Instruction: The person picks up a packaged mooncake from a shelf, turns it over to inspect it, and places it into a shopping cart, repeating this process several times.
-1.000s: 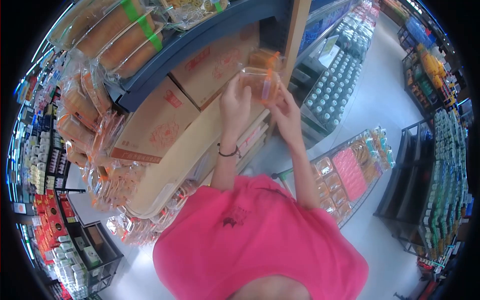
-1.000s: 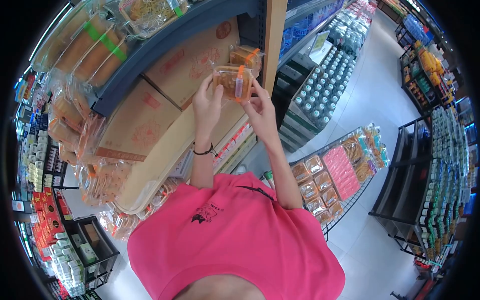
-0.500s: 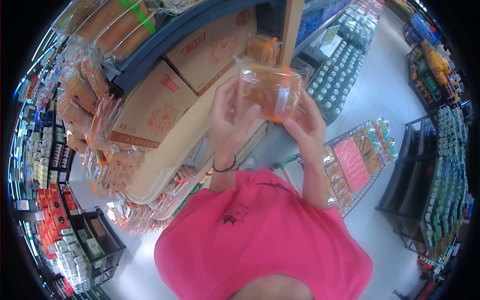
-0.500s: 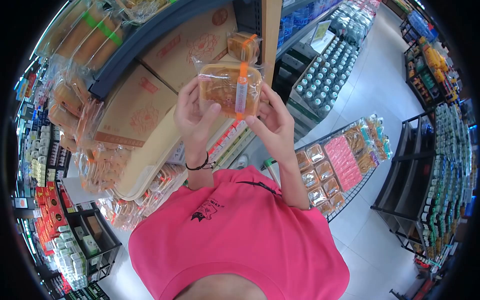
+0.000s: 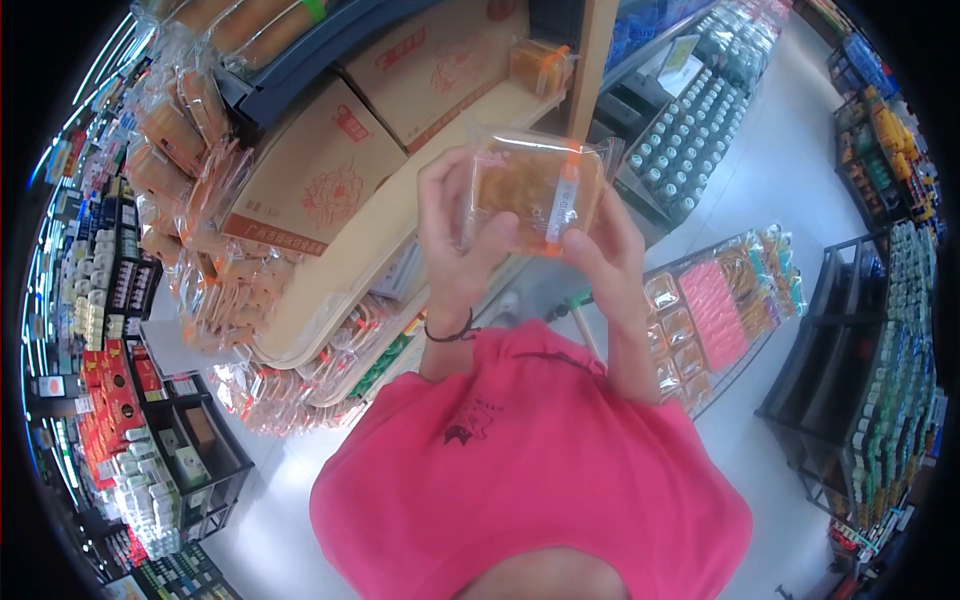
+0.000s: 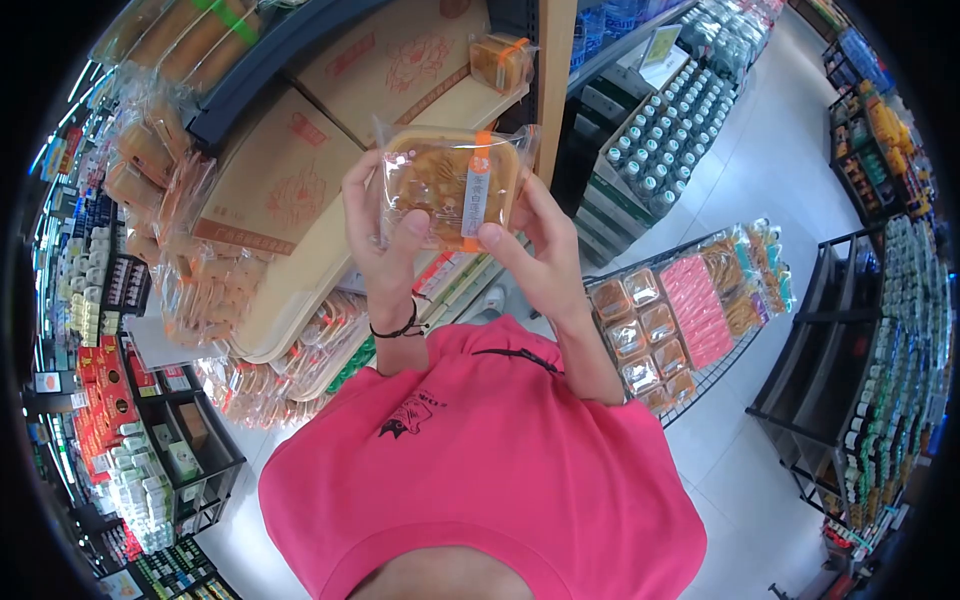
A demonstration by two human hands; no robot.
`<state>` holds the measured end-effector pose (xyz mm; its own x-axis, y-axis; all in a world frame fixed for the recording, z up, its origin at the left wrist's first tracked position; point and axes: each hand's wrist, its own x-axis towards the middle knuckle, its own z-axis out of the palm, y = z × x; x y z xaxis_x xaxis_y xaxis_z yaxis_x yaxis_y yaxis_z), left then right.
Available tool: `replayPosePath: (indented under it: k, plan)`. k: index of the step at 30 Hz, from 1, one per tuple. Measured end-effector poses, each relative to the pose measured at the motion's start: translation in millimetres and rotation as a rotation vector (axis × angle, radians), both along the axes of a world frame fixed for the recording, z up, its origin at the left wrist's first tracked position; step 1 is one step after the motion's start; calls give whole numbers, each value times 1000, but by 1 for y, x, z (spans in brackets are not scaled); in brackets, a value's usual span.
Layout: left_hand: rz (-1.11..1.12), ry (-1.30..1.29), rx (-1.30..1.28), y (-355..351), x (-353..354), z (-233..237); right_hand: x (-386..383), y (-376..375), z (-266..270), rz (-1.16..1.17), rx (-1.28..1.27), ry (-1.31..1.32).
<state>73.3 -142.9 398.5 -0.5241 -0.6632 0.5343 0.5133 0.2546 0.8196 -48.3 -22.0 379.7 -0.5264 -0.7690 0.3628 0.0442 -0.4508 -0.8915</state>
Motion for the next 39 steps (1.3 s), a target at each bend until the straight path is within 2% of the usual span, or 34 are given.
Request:
replayPosePath:
  k: [5,16,20,23,24,25,26,28,29,31,34,36,37,39]
  plan:
    - [16,-18,23,13,5,2,3,12,-6,-18,8,39]
    - [-33,-56,28,57,-11,-5,7,64,-9,-78,-39,-56]
    - [-88,-154,116,81,-22,-11,1,86,-36,-101,31,-72]
    - [-91,-317,147,106,-34,-22,1,116,-39,-181,232,-133]
    - [-145,-337,191,112,-38,-29,1,126,-44,-200,301,-155]
    - [-200,-358,238,118,-44,-41,1,124,-64,-272,176,-197]
    - [-258,-373,285,123,-51,-52,1,135,-80,-315,260,-195]
    - [-347,-493,226,132,-67,-73,-3,165,-85,-407,427,-181]
    - [-409,-544,220,138,-75,-85,-2,176,-94,-481,429,-184]
    - [-477,-639,123,149,-95,-113,-3,199,-126,-537,464,-263]
    - [-678,-719,123,180,-119,-153,-1,230,-189,-655,482,-376]
    - [-714,-767,6,199,-132,-196,2,255,-220,-712,467,-433]
    - [-728,-788,-51,210,-139,-220,4,269,-233,-750,545,-413]
    - [-752,-786,-287,230,-154,-285,10,293,-269,-826,563,-516]
